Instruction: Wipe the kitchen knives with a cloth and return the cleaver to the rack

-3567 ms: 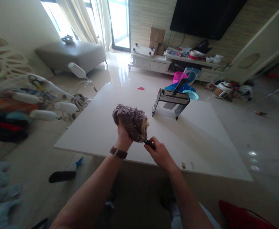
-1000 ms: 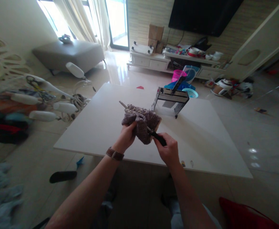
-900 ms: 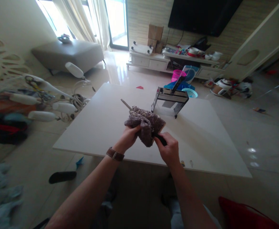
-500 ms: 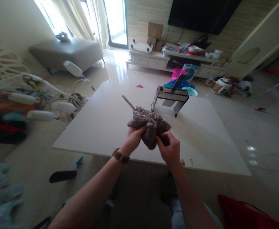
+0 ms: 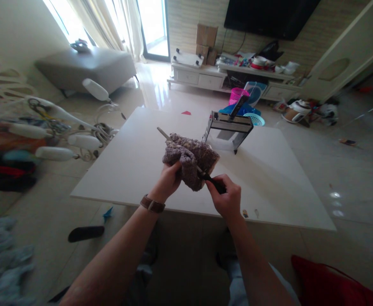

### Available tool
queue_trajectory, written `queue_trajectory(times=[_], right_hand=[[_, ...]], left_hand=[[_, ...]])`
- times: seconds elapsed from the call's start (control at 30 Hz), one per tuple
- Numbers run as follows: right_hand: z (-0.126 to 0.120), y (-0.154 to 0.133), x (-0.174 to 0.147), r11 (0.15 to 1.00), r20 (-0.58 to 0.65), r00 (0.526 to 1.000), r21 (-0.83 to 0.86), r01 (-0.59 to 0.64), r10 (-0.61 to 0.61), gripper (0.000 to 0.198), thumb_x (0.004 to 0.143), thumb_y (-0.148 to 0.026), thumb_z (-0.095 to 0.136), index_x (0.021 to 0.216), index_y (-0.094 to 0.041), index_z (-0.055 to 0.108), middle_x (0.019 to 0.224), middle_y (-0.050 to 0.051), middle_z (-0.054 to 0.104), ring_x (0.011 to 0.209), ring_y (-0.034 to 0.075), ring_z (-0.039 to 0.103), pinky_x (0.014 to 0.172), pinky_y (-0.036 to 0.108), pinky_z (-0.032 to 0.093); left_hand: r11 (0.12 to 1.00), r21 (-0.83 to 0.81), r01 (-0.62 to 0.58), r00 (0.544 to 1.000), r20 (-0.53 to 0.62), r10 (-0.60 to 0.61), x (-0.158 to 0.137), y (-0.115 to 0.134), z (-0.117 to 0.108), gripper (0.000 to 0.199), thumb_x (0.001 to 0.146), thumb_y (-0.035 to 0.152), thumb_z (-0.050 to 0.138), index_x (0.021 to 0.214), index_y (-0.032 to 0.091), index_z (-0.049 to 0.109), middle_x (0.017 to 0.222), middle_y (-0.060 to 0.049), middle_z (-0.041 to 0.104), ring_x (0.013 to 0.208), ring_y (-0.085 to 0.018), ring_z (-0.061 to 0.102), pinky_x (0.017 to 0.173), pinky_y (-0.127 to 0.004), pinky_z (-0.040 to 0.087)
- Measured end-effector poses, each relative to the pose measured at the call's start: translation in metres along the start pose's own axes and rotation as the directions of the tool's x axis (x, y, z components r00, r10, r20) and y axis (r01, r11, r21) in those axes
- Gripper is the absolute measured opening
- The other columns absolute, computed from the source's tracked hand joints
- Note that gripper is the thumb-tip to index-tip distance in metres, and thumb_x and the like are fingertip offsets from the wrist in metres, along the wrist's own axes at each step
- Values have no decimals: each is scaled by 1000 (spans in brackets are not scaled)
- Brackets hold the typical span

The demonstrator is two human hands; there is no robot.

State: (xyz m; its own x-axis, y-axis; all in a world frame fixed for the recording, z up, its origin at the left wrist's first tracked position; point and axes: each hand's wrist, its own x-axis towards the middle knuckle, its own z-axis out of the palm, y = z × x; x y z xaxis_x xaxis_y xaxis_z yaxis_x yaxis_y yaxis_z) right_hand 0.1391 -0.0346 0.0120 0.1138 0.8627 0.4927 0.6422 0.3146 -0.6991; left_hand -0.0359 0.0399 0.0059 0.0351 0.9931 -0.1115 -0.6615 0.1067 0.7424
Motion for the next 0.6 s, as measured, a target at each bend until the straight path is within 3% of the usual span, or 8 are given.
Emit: queue_trajectory(times=[0.1, 0.17, 0.33, 0.6], right_hand=[[-1, 3, -1, 1000, -66, 998, 10, -25, 26, 19, 89, -37, 72, 81, -21, 65, 66, -2, 66, 56, 13, 59, 56, 25, 45], [-2, 5, -1, 1000, -88, 996, -3, -25, 25, 19, 88, -37, 73, 80, -21, 65, 66, -2, 67, 57, 13, 60, 57, 25, 45], [-4, 6, 0, 999, -82, 996, -30, 19, -21, 18, 89, -35, 73, 80, -21, 66, 65, -2, 67, 56, 13, 59, 57, 25, 45], [-5, 3, 2, 995, -50, 995, -46, 86, -88, 17, 90, -34, 72, 82, -21, 64, 65, -2, 65, 56, 13, 59, 57, 24, 44]], left_hand=[[989, 133, 65, 992, 103, -79, -7, -9, 2, 43, 59, 23, 94, 97, 16, 75, 108, -11, 78, 104, -27, 72, 96, -36, 56], [982, 171, 74, 989, 111, -94, -11, -16, 5, 43, 58, 18, 93, 97, 16, 76, 109, -12, 78, 105, -28, 72, 96, -36, 56], [990, 119, 72, 997, 29, -76, -12, -27, 12, 46, 61, 21, 88, 105, 18, 74, 106, -9, 79, 106, -29, 73, 97, -39, 56], [998, 8, 61, 993, -100, -60, -7, -19, 14, 43, 58, 22, 90, 97, 18, 72, 99, -7, 78, 103, -26, 73, 96, -38, 57]])
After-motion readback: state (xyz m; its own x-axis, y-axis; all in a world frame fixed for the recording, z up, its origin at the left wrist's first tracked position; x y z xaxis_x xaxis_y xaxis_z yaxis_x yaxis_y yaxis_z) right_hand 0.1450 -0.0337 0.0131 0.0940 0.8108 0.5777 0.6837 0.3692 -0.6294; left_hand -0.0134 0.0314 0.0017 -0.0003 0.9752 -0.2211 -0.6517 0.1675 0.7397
